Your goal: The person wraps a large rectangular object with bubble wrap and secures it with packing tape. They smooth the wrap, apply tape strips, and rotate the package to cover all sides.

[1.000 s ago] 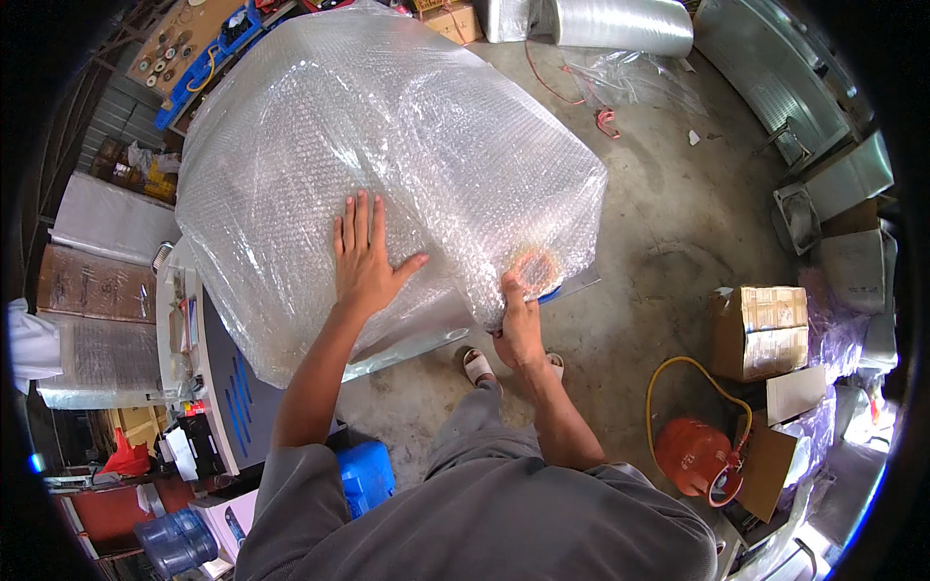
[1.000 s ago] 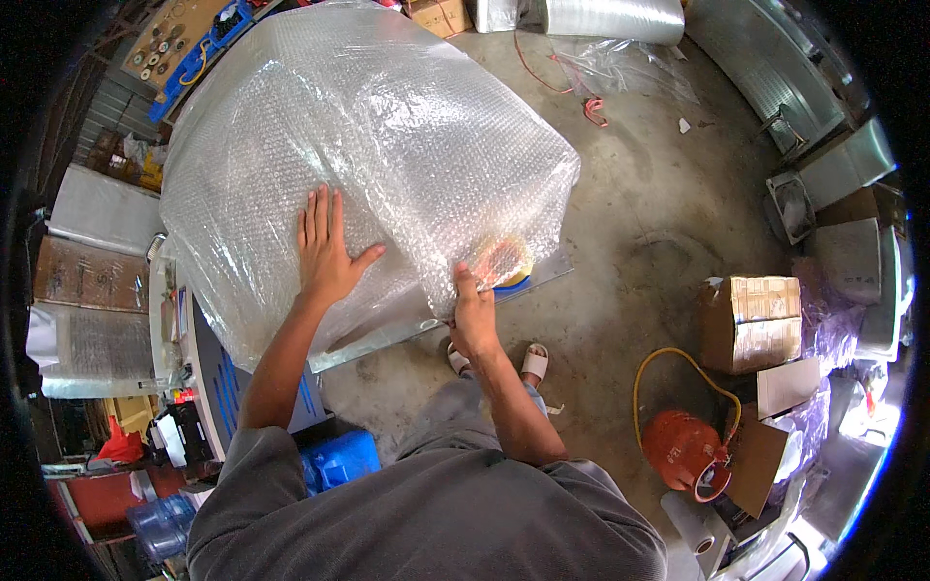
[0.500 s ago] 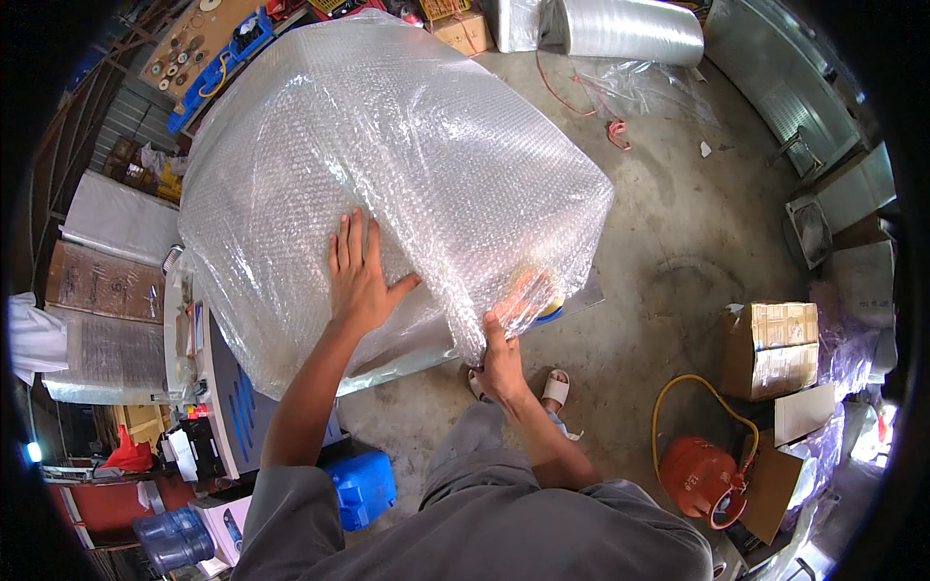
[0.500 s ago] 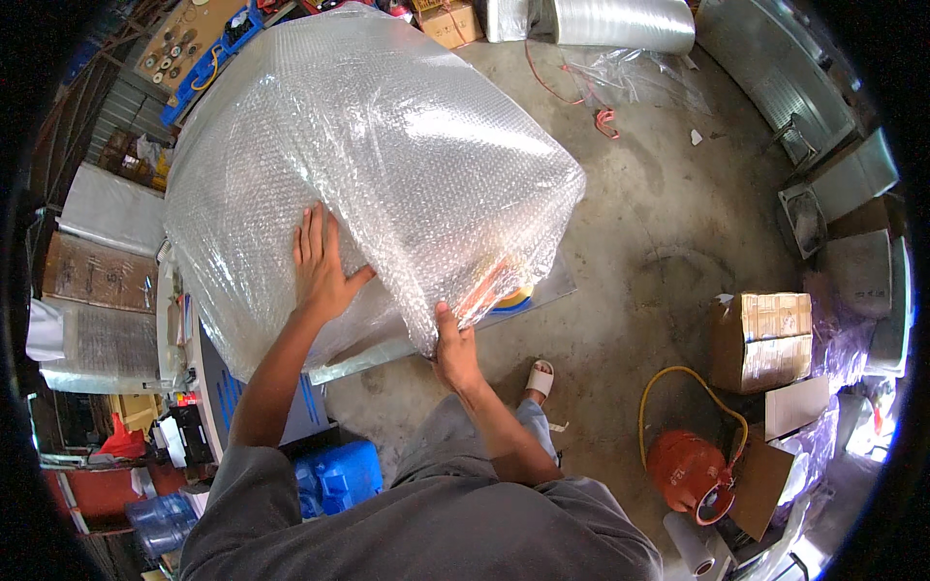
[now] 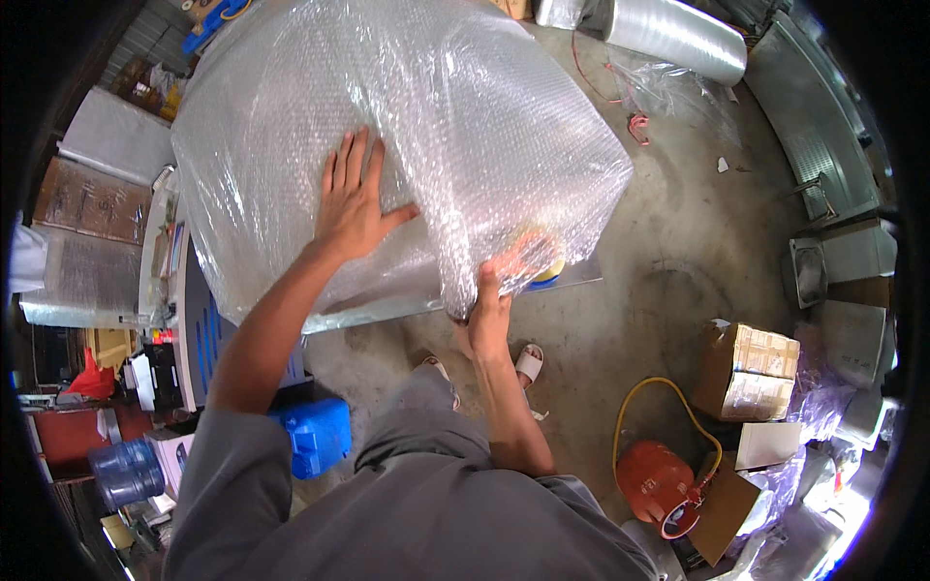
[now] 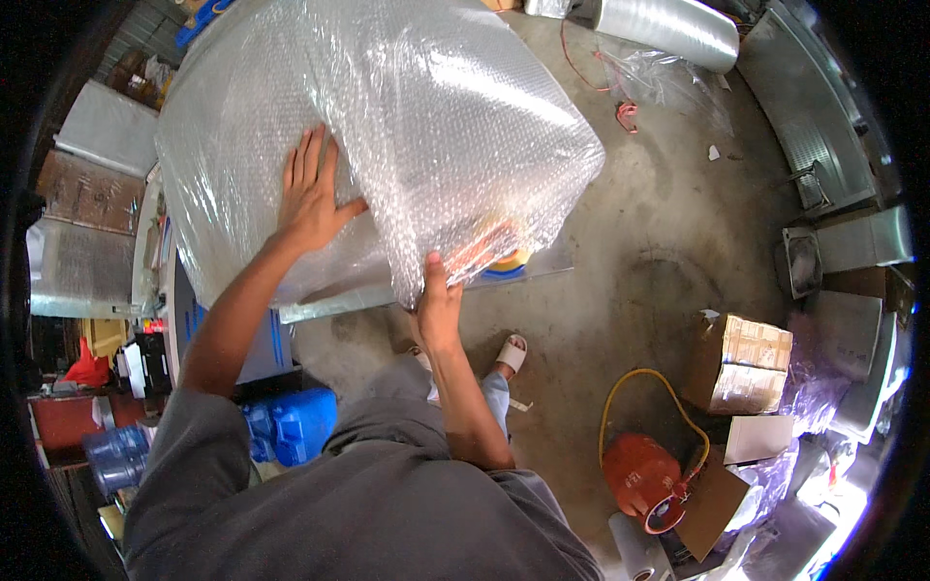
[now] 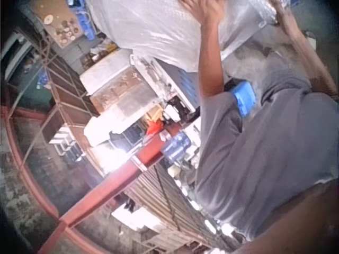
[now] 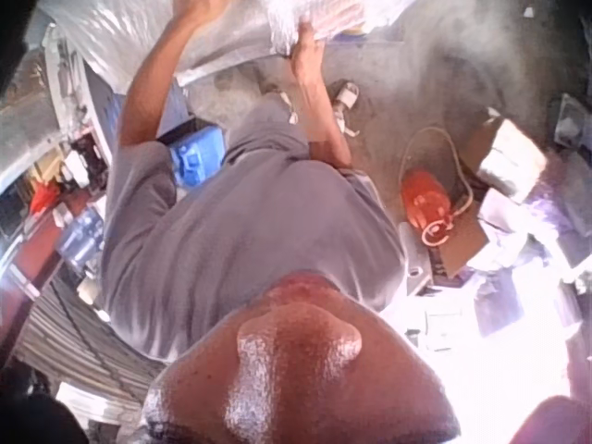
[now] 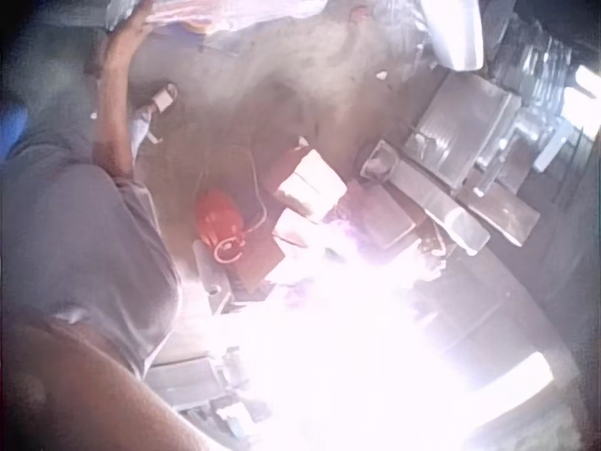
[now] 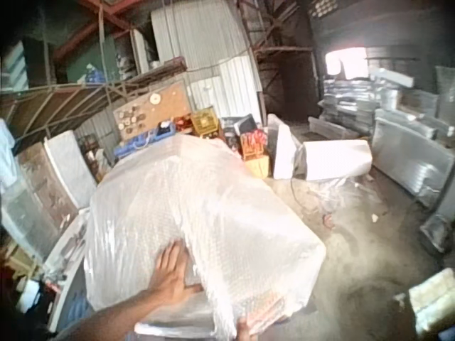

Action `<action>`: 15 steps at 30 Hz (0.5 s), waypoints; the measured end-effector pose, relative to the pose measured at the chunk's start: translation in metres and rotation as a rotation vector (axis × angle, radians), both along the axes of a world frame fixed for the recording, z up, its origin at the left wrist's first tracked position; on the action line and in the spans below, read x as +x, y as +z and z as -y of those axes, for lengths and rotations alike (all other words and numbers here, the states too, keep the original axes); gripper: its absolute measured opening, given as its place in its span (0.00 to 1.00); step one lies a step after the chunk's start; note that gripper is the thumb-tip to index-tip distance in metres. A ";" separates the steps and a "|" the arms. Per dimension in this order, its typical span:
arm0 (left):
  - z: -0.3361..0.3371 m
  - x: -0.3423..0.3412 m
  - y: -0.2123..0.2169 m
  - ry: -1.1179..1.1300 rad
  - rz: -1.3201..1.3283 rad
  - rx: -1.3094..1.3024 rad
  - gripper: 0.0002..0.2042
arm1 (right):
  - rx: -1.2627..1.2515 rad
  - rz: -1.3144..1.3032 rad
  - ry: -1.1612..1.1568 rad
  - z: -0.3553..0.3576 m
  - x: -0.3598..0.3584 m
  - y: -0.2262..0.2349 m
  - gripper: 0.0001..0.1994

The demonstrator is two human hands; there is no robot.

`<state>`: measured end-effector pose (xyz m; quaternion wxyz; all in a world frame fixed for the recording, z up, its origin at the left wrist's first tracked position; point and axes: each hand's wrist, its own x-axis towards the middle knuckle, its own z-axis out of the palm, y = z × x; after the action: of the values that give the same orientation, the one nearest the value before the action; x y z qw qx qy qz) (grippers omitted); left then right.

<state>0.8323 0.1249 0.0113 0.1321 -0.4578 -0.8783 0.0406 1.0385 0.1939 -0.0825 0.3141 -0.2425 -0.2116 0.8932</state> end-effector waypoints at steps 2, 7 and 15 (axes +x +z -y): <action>0.001 -0.003 -0.002 -0.015 -0.025 0.019 0.54 | 0.028 0.033 0.003 -0.003 0.001 0.002 0.31; 0.004 -0.005 -0.007 -0.070 -0.100 0.047 0.52 | 0.025 0.026 -0.066 0.003 -0.004 -0.009 0.27; 0.008 -0.007 -0.005 -0.121 -0.137 0.021 0.51 | 0.173 0.140 -0.090 0.023 -0.010 -0.017 0.26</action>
<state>0.8255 0.1168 0.0065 0.1989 -0.5047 -0.8383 0.0547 1.0286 0.1713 -0.0990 0.3580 -0.2852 -0.2982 0.8376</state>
